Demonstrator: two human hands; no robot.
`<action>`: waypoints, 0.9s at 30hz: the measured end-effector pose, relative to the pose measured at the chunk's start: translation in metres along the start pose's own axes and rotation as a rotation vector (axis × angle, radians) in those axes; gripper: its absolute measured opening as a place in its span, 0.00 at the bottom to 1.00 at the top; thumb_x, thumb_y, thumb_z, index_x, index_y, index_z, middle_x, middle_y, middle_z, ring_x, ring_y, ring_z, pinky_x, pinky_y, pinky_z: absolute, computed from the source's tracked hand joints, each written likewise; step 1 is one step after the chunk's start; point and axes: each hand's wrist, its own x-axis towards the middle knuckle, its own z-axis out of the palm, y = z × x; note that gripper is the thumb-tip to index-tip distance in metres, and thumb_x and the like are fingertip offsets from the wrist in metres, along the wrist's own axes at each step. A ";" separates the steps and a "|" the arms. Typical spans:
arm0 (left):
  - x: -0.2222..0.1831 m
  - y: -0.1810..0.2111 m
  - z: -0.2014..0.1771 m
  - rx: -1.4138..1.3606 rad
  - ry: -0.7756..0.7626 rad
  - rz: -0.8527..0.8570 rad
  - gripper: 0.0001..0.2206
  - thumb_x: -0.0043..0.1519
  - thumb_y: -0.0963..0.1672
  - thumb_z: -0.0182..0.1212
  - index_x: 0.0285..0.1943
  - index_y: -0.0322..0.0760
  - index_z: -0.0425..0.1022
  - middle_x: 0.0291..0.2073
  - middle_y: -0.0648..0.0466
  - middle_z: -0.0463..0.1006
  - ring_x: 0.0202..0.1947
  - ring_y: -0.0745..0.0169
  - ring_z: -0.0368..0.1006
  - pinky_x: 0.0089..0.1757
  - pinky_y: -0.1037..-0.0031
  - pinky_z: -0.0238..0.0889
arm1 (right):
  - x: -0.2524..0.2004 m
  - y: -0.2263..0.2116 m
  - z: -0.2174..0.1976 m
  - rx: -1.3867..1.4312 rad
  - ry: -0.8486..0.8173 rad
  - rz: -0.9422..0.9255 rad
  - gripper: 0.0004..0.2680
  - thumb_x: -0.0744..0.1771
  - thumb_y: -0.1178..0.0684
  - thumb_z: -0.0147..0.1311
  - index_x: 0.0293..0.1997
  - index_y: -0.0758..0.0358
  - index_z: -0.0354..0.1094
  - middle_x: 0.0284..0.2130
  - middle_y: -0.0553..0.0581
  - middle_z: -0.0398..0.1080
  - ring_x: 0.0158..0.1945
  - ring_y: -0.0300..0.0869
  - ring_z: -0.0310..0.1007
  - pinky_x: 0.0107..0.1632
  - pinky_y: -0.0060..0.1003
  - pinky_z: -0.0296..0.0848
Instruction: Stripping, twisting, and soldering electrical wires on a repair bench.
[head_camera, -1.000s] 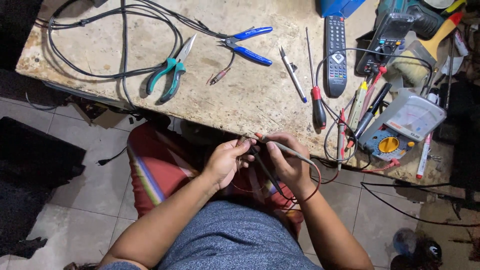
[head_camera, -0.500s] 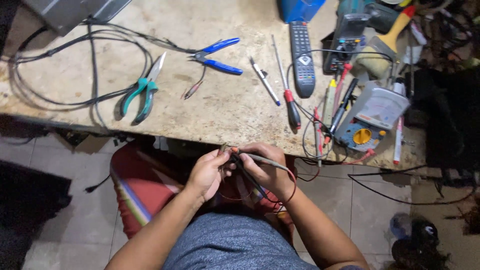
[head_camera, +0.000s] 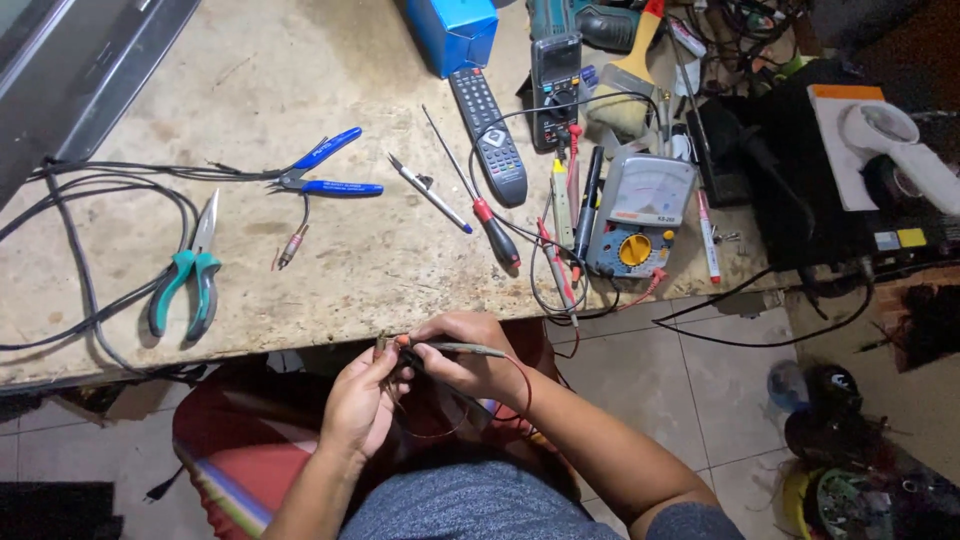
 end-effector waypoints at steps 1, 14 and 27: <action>-0.002 0.002 0.002 0.017 0.017 -0.008 0.10 0.69 0.41 0.54 0.54 0.31 0.77 0.39 0.53 0.77 0.31 0.68 0.68 0.30 0.83 0.59 | 0.000 0.000 0.000 0.009 -0.008 -0.002 0.07 0.68 0.52 0.53 0.46 0.62 0.73 0.39 0.56 0.79 0.39 0.45 0.82 0.43 0.37 0.78; 0.006 -0.024 0.003 0.053 0.089 0.144 0.12 0.66 0.46 0.63 0.53 0.32 0.78 0.38 0.49 0.84 0.32 0.63 0.78 0.35 0.76 0.74 | -0.023 -0.006 0.026 0.069 0.143 0.203 0.08 0.61 0.61 0.70 0.41 0.61 0.79 0.31 0.59 0.77 0.33 0.48 0.79 0.40 0.38 0.77; 0.014 -0.026 -0.008 0.158 0.053 0.207 0.12 0.63 0.44 0.68 0.50 0.29 0.81 0.36 0.45 0.85 0.32 0.59 0.82 0.28 0.82 0.72 | -0.021 -0.002 0.016 -0.051 0.073 0.161 0.07 0.65 0.60 0.64 0.45 0.61 0.78 0.33 0.60 0.77 0.34 0.51 0.79 0.41 0.41 0.76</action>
